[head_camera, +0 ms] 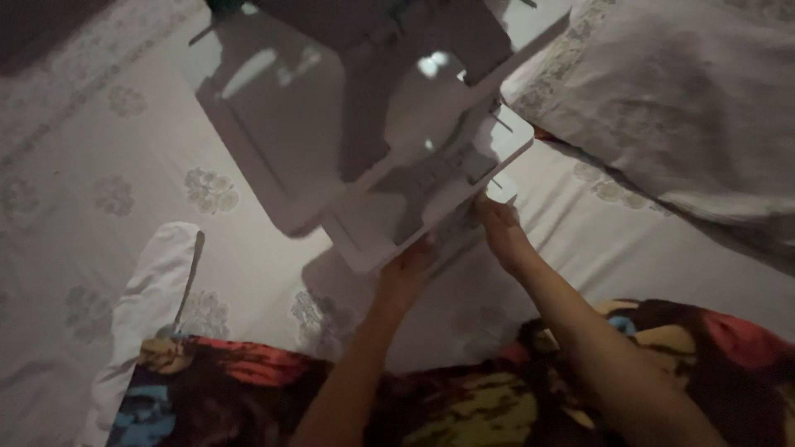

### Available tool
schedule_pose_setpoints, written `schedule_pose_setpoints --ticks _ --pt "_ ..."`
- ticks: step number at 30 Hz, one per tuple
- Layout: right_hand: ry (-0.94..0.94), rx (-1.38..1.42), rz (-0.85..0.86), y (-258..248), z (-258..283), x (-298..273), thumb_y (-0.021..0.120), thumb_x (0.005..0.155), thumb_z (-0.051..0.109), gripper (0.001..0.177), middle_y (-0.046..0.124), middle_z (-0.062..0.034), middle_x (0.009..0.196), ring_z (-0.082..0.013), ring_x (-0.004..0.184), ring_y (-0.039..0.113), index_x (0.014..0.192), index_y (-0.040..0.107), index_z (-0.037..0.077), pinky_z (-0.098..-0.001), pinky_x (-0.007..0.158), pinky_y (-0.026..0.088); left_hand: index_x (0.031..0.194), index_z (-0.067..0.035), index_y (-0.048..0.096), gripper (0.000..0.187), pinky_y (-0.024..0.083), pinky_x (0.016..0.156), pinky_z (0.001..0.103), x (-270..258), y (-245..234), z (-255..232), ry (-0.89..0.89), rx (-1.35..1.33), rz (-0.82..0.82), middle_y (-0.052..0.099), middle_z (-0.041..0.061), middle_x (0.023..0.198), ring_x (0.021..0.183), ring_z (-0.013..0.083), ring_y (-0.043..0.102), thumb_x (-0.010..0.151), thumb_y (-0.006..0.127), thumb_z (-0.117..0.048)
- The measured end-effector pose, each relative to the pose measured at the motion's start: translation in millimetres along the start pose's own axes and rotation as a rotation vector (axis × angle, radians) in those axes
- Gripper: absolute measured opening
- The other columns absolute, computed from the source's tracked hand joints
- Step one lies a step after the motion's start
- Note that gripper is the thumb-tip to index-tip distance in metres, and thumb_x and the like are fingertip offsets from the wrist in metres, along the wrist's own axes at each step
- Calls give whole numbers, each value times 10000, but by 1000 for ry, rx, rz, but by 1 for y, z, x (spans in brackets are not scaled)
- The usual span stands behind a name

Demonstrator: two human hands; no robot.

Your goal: The person is assembling a white, multi-tiered plastic shelf unit on a bed. They repeatedly attempt to connect the vertical supports to the shelf tiers, struggling with alignment and fit. The person lifts, rotates, and repositions the components multiple times in an effort to secure them together.

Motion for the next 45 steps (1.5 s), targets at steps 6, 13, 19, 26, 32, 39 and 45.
schedule_pose_setpoints --ticks 6,13,19,26,32,39,45 --pt "-63 -64 1 2 29 -20 433 1054 522 643 686 -180 1214 -284 1137 585 1298 668 -25 -392 1003 437 1282 -9 665 548 482 986 357 -5 7 -4 -14 -27 47 725 129 1186 1117 232 638 982 559 -456" --pt "-3 -163 -168 0 70 -36 504 1008 514 658 603 -135 1351 -264 1236 579 1426 522 6 -395 1017 467 1225 -35 687 395 491 982 355 -22 -3 -33 -66 203 141 704 105 1147 1081 233 658 1035 532 -345" --pt "180 160 -330 31 60 -112 583 939 260 534 576 -64 1291 -218 1233 511 1409 469 32 -350 1076 368 1335 -88 640 379 526 933 352 -66 -78 -14 94 131 23 691 67 1276 1077 186 677 970 568 -162" --pt "141 659 261 125 35 -96 709 1150 218 310 460 -92 1029 -261 989 458 1110 519 -23 -434 1069 395 1219 -58 691 270 549 817 339 -77 -134 -20 87 50 -201 764 84 1128 953 189 699 991 572 -141" --pt "314 930 61 167 59 -63 661 965 157 289 675 -95 1149 -228 1088 640 1190 637 -22 -363 1010 520 1236 -40 671 310 557 876 341 -79 -121 2 224 -30 -221 758 127 1128 1002 227 722 939 597 -91" --pt "-18 -174 -25 129 112 -72 682 885 23 367 596 -102 1257 -225 1141 602 1235 585 -25 -352 979 556 1291 -15 646 365 472 1020 438 -78 -122 23 340 234 -314 679 184 1299 1214 354 622 933 637 -89" --pt "427 954 -380 22 95 -75 681 960 120 379 565 -132 1214 -248 1023 613 1308 551 44 -355 876 565 1148 -16 633 298 463 1112 420 -81 -85 -1 81 573 -105 623 186 1273 1279 361 586 922 706 -196"
Point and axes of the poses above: each hand's wrist, its own x-axis towards the middle knuckle, its own y-axis out of the palm, z = x × y, the point moved 6 cm from there along x, towards the middle knuckle
